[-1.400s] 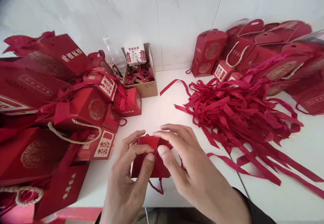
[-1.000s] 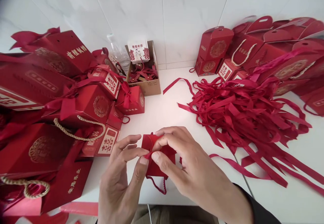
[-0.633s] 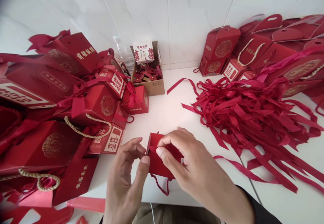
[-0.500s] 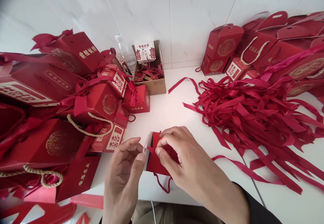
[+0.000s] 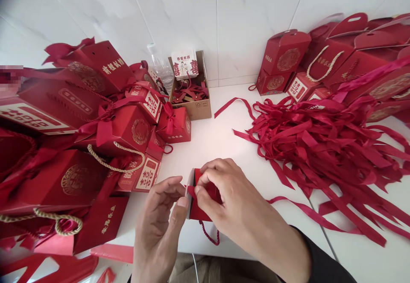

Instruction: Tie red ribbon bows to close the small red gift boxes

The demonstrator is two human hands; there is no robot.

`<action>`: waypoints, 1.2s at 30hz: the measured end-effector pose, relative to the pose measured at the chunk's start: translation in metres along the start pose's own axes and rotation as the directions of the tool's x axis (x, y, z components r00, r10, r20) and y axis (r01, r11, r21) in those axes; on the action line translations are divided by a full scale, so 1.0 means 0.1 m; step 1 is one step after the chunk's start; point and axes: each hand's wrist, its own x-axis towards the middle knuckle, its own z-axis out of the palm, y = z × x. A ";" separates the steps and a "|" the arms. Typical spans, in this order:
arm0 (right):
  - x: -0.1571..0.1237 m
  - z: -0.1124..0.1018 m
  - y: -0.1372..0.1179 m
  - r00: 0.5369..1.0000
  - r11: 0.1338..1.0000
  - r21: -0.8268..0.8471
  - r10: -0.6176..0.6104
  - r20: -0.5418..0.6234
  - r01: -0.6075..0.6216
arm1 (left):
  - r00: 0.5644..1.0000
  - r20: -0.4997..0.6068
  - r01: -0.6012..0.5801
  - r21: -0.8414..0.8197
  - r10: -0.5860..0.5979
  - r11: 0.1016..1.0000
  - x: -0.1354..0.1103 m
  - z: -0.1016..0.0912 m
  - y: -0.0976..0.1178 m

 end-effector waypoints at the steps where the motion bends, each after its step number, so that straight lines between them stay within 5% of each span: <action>1: 0.01 0.00 0.00 1.000 1.000 0.005 -0.002 -0.006 0.002 | 0.999 0.031 -0.010 0.006 0.010 1.000 0.01 -0.01 -0.01; 10: -0.01 0.05 0.06 0.996 0.998 0.009 -0.064 -0.058 0.065 | 0.990 0.131 0.040 0.052 -0.046 0.998 0.19 -0.03 -0.02; 15: -0.22 0.12 0.29 0.956 0.987 -0.150 -0.094 -0.278 0.054 | 0.984 -0.018 0.177 -0.090 -0.180 0.980 0.22 -0.10 -0.12; 23: -0.47 0.13 0.39 0.932 0.985 -0.024 0.156 -0.327 -0.173 | 0.936 -0.105 0.292 -0.293 -0.335 0.910 0.26 -0.35 -0.37; 27: -0.58 0.08 0.44 0.933 0.990 -0.029 0.123 -0.337 -0.141 | 0.907 -0.234 0.249 -0.374 -0.351 0.893 0.19 -0.33 -0.43; 31: -0.69 0.03 0.49 0.883 0.985 -0.007 0.153 -0.444 -0.175 | 0.888 -0.360 0.174 -0.310 -0.285 0.935 -0.06 -0.18 -0.41; 36: -0.76 -0.02 0.55 0.853 0.951 0.059 0.298 -0.429 -0.303 | 0.959 -0.140 0.243 -0.040 -0.246 0.969 -0.35 0.02 -0.31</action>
